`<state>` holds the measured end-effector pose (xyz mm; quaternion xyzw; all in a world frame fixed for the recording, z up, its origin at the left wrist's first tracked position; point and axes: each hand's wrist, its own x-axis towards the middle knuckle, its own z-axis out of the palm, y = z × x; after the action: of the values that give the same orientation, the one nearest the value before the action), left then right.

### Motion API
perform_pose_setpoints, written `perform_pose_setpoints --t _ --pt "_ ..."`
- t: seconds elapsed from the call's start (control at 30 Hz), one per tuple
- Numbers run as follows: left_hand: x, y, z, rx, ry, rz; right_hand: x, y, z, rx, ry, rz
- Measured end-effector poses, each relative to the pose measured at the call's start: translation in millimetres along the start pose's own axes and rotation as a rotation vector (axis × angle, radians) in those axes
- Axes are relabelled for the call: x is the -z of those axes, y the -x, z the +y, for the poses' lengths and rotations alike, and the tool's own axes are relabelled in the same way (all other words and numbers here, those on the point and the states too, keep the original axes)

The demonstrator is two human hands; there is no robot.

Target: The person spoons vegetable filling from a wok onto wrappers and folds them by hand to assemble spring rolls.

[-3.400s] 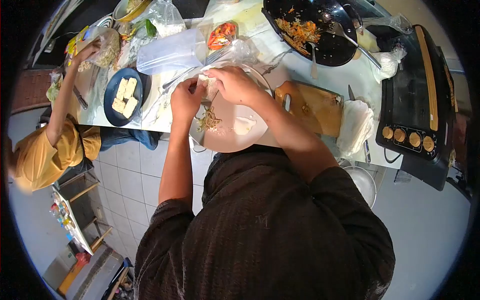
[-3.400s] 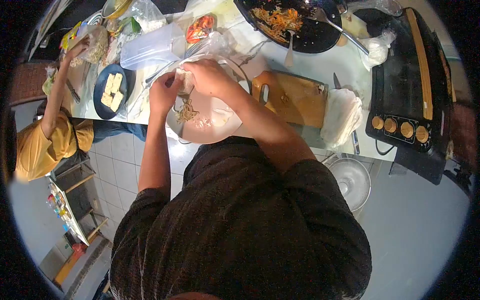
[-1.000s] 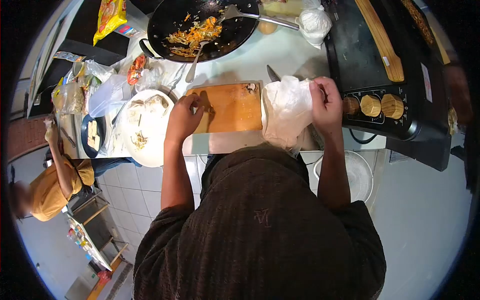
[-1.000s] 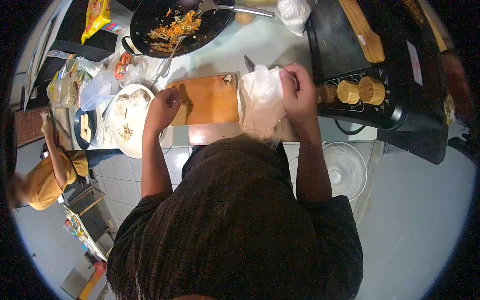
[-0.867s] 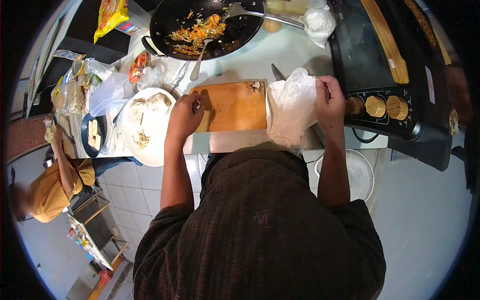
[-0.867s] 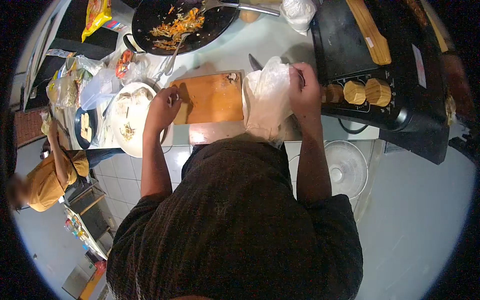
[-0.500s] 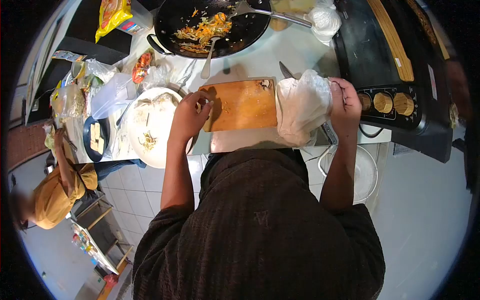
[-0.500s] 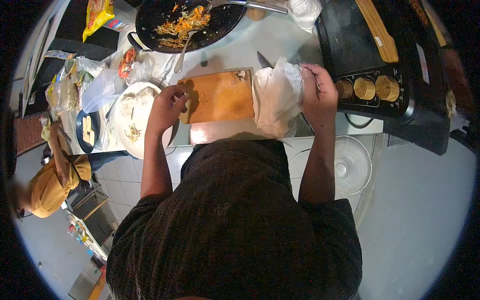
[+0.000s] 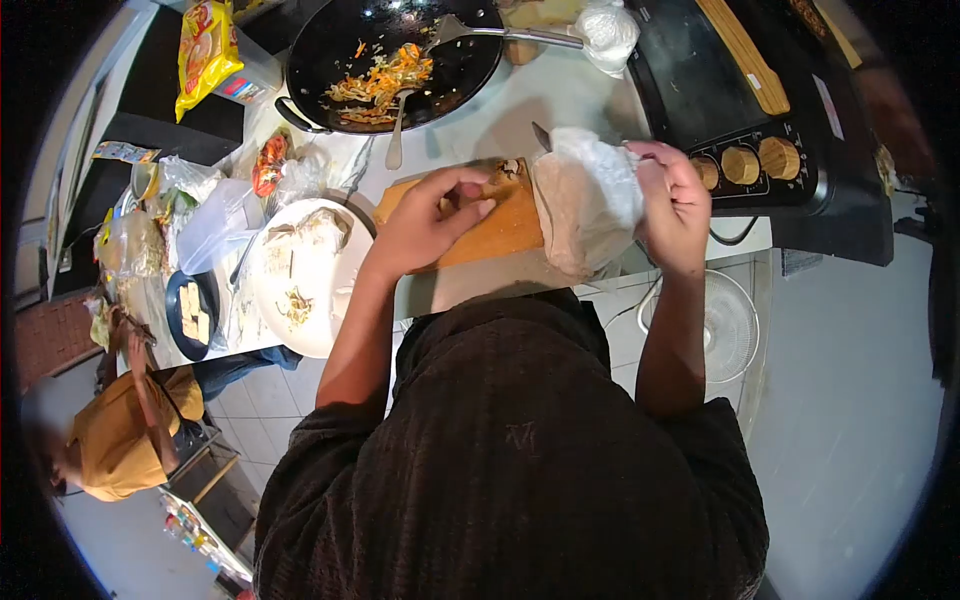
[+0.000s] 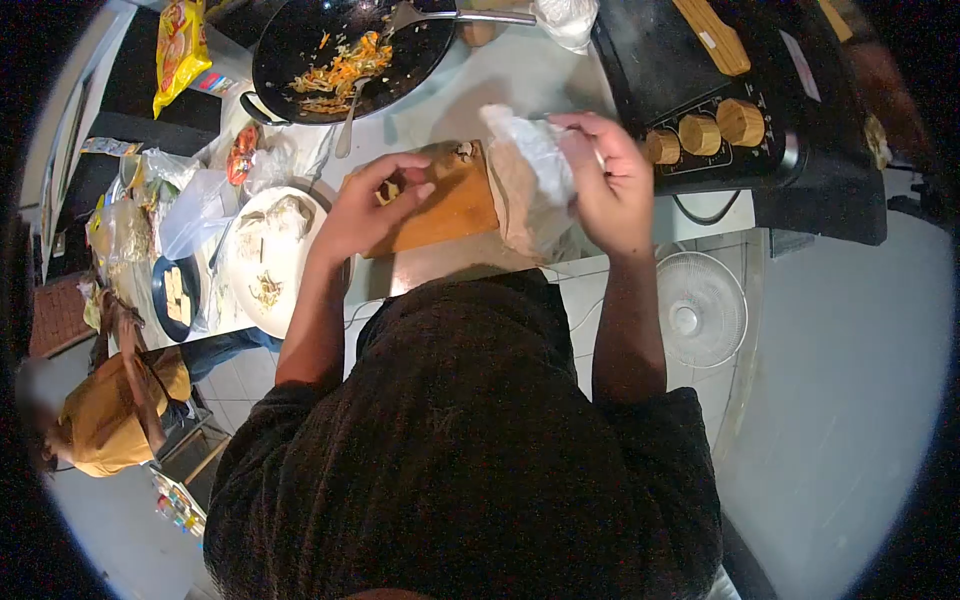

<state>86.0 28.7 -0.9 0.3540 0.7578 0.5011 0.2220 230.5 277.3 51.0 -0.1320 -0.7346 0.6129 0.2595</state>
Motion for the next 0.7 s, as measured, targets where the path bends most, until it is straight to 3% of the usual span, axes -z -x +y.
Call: perform_pose_setpoints --t 0.1,0.2,0.33,0.4,0.5,0.53,0.6,0.7 --pt "-5.5 -8.5 12.0 -0.031 0.106 0.004 -14.3 3.7 -7.9 -0.022 -0.166 -0.068" --pt "-3.4 -9.1 14.2 -0.109 0.084 -0.055 -16.9 2.5 9.1 -0.086 -0.122 -0.045" --pt "6.3 2.9 -1.5 0.031 0.048 -0.042 -6.4 -8.0 48.2 -0.201 -0.266 0.043" --pt "12.6 13.0 -17.0 0.108 0.061 0.027 6.4 -12.8 67.9 -0.222 -0.121 0.07" --pt "25.4 29.2 -38.9 0.248 -0.09 0.195 18.9 -13.1 97.3 -0.233 0.609 0.107" --pt "29.7 34.3 -46.6 0.256 -0.091 0.203 16.6 -12.9 103.2 -0.232 0.606 0.095" --pt "38.0 41.6 -53.9 0.119 -0.69 0.271 3.5 -14.4 107.7 0.238 1.13 0.125" --pt "26.4 48.0 -50.7 0.245 -0.889 0.31 -33.5 -19.1 100.5 0.243 0.865 -0.019"
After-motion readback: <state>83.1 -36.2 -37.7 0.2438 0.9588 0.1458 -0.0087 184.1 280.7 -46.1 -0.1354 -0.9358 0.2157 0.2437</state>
